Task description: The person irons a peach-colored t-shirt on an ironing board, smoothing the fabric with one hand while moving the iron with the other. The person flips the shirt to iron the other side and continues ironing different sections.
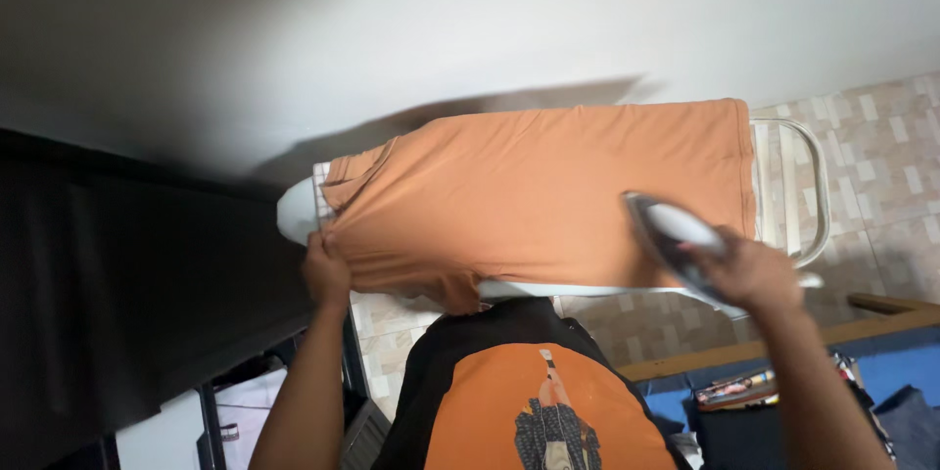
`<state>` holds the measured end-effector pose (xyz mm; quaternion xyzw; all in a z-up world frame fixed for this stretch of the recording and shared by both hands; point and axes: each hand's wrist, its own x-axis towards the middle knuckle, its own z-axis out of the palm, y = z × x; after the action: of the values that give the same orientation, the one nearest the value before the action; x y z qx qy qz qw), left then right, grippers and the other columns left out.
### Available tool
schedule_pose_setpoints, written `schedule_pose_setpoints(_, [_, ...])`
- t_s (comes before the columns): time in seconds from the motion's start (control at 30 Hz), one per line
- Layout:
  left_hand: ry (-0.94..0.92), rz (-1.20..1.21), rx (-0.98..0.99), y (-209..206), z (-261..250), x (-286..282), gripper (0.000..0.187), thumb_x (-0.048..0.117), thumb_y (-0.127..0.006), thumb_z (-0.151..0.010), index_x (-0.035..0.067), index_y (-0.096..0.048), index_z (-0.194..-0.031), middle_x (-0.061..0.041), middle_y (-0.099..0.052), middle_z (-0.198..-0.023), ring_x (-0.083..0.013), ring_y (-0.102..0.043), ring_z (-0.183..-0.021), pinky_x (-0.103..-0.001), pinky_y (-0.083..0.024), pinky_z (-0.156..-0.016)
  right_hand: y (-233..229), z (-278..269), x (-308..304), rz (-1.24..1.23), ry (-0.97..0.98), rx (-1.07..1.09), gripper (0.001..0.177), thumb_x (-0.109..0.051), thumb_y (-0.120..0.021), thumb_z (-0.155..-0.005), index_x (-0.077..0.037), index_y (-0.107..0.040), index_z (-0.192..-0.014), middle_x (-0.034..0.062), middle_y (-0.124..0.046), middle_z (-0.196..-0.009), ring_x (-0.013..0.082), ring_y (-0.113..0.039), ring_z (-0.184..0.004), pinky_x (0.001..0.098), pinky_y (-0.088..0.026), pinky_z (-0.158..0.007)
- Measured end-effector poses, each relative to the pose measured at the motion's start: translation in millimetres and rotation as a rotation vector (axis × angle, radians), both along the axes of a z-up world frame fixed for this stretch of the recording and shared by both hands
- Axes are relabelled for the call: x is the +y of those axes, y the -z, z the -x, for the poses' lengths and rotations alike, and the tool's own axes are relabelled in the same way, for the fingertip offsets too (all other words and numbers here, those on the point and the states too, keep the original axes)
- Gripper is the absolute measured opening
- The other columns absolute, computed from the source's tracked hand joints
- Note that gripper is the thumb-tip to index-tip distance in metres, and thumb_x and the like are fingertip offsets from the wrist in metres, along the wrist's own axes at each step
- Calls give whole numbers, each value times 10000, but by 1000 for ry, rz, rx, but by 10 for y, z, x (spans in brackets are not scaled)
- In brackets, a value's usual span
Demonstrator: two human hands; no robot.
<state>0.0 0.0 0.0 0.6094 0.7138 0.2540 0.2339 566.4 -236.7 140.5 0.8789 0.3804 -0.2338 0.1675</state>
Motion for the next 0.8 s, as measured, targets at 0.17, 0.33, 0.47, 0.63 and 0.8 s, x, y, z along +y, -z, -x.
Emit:
schedule_pose_setpoints(0.17, [6, 39, -4, -54, -67, 12, 294, 314, -492, -1081, 68, -616, -1183, -296, -699, -1024, -524, -641, -975, -578, -496, -760, -246, 142, 63, -94, -200, 50, 792, -794, -508, -761, -310, -681, -1364, 164, -788, -868, 317, -778, -859, 445, -599, -801])
schedule_pose_setpoints(0.33, [89, 19, -24, -87, -18, 41, 294, 308, -501, -1088, 40, -601, -1158, -301, -695, -1001, -532, -645, -959, -577, -505, -744, -185, 970, 509, 157, -410, 194, 673, -780, -614, -777, -242, -700, -1173, 142, -731, -684, 288, -732, -652, 448, -558, -654])
schedule_pose_setpoints(0.47, [63, 21, 21, -71, -56, 28, 299, 322, -521, -1070, 48, -599, -1159, -285, -705, -990, -525, -658, -925, -580, -509, -728, -233, 1813, 723, -202, -673, 284, 573, -637, -643, -813, -164, -708, -1131, 136, -719, -702, 345, -705, -674, 494, -532, -623])
schedule_pose_setpoints(0.63, [49, 22, 16, -32, -44, -21, 303, 323, -538, -1074, 33, -587, -1151, -284, -706, -994, -524, -658, -936, -581, -505, -735, -304, 2137, 806, -19, -523, 306, 590, -658, -563, -903, -139, -658, -1166, 147, -732, -797, 334, -735, -788, 466, -567, -724])
schedule_pose_setpoints(0.8, [81, -29, -17, -46, -29, -8, 299, 311, -539, -1067, 30, -589, -1156, -282, -705, -1005, -517, -659, -956, -573, -511, -741, -177, 1491, 653, -148, -119, 159, 699, -715, -585, -841, -191, -673, -1295, 190, -765, -968, 369, -740, -943, 477, -576, -826])
